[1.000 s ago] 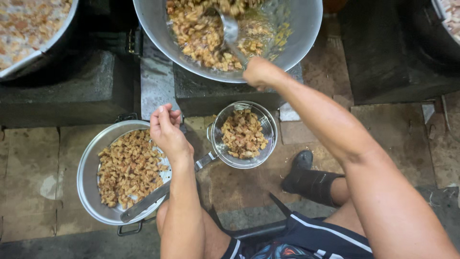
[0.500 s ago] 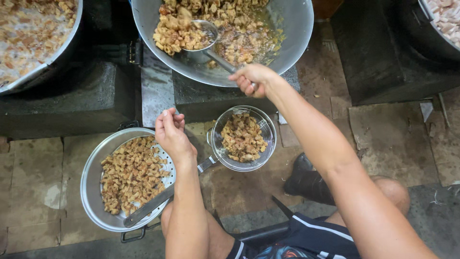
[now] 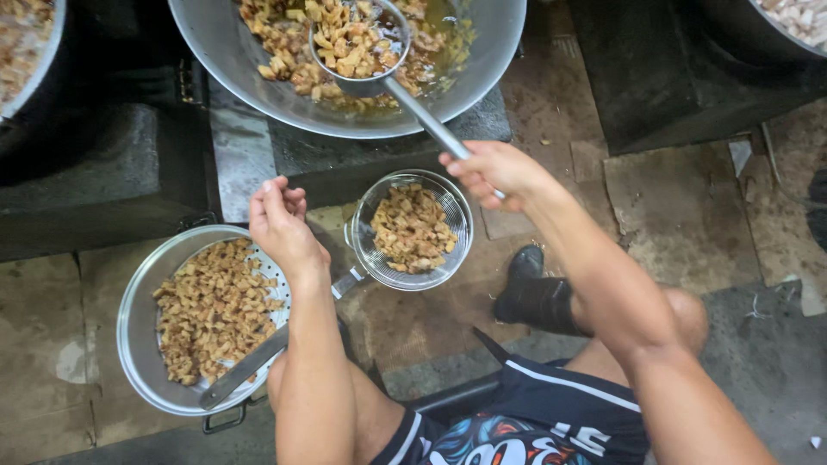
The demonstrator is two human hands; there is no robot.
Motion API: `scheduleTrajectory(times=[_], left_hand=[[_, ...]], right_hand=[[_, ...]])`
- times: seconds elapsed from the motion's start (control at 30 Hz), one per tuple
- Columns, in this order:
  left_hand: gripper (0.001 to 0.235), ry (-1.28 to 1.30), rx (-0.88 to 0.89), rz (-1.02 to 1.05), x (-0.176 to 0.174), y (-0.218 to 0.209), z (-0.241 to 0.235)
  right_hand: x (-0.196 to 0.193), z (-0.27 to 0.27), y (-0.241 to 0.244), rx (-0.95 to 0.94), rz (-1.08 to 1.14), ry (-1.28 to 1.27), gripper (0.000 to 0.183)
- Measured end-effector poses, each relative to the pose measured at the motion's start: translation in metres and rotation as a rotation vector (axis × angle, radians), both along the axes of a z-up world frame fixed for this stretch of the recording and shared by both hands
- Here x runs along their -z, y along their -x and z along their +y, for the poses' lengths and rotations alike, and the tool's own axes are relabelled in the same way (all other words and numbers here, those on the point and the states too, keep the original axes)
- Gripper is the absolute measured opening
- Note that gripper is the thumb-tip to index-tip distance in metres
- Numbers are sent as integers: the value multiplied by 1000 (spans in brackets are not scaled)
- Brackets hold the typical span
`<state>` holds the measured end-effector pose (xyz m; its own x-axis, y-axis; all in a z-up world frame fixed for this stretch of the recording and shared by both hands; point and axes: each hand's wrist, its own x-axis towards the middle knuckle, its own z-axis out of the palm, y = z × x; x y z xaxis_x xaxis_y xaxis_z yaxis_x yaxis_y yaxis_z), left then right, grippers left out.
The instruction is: The person uses a ladle to scoop fried meat out of a large wok, transfers it into a handheld strainer, and then places the meat into a metal basin.
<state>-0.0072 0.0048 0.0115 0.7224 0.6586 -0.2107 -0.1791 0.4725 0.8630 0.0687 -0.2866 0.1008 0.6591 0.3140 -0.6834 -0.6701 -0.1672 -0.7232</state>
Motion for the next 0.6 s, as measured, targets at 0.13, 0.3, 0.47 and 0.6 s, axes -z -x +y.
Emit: scheduleTrajectory(times=[0.13, 0.3, 0.47, 0.6], left_hand=[[20, -21, 10, 5, 0, -5, -4], [20, -33, 8, -16, 3, -5, -3], [21, -60, 9, -29, 9, -3, 1], [22, -105, 6, -5, 9, 0, 4]], right_hand=[[-39, -39, 57, 26, -8, 26, 32], [-65, -81, 131, 41, 47, -6, 37], [-55, -114, 195, 112, 225, -8, 43], [-23, -128, 227, 153, 282, -7, 42]])
